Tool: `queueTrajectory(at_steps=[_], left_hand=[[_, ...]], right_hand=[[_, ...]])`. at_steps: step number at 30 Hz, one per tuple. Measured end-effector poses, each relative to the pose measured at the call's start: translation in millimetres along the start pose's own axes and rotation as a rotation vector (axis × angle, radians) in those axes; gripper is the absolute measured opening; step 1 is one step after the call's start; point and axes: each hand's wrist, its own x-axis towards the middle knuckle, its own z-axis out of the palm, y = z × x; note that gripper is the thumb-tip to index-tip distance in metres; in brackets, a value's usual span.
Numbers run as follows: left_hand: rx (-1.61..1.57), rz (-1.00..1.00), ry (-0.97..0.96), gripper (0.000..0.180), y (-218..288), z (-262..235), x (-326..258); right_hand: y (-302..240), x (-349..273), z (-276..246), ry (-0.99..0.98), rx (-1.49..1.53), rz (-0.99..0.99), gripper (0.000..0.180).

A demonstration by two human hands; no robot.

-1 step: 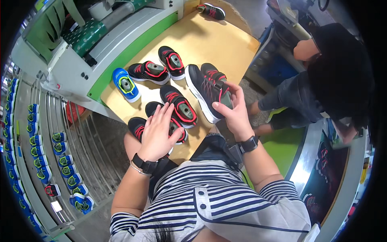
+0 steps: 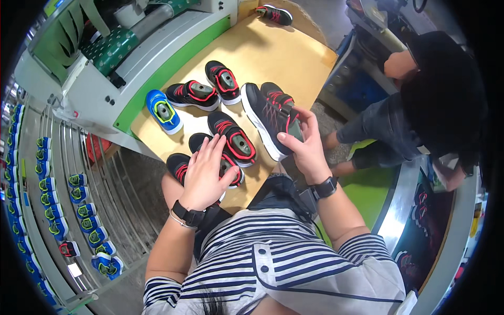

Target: The person repeatedly picks up black sneakers with red laces from a wooden table, turns them over to view the soles, and places them back down. A green conveyor machine is visible nearby, and another person is working in the background.

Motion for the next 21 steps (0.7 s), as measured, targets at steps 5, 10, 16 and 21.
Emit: queueTrajectory(at_steps=[5, 10, 16, 21], left_hand=[[0.027, -0.004, -0.012, 0.079, 0.0, -0.1, -0.9], [0.017, 0.005, -0.005, 0.079, -1.3, 1.9, -1.2], [0.026, 0.005, 0.000, 0.079, -1.1, 1.9, -1.5], [0.038, 0.011, 0.006, 0.079, -1.7, 3.2, -1.2]], right_hand=[[-14.0, -7.5, 5.7, 0.001, 0.184, 0.061, 0.078], [-12.1, -13.6, 6.2, -0.050, -0.066, -0.138, 0.076], [-12.4, -17.7, 7.8, -0.066, -0.210, -0.265, 0.075], [-11.7, -17.7, 6.9, -0.071, -0.209, -0.256, 0.076]])
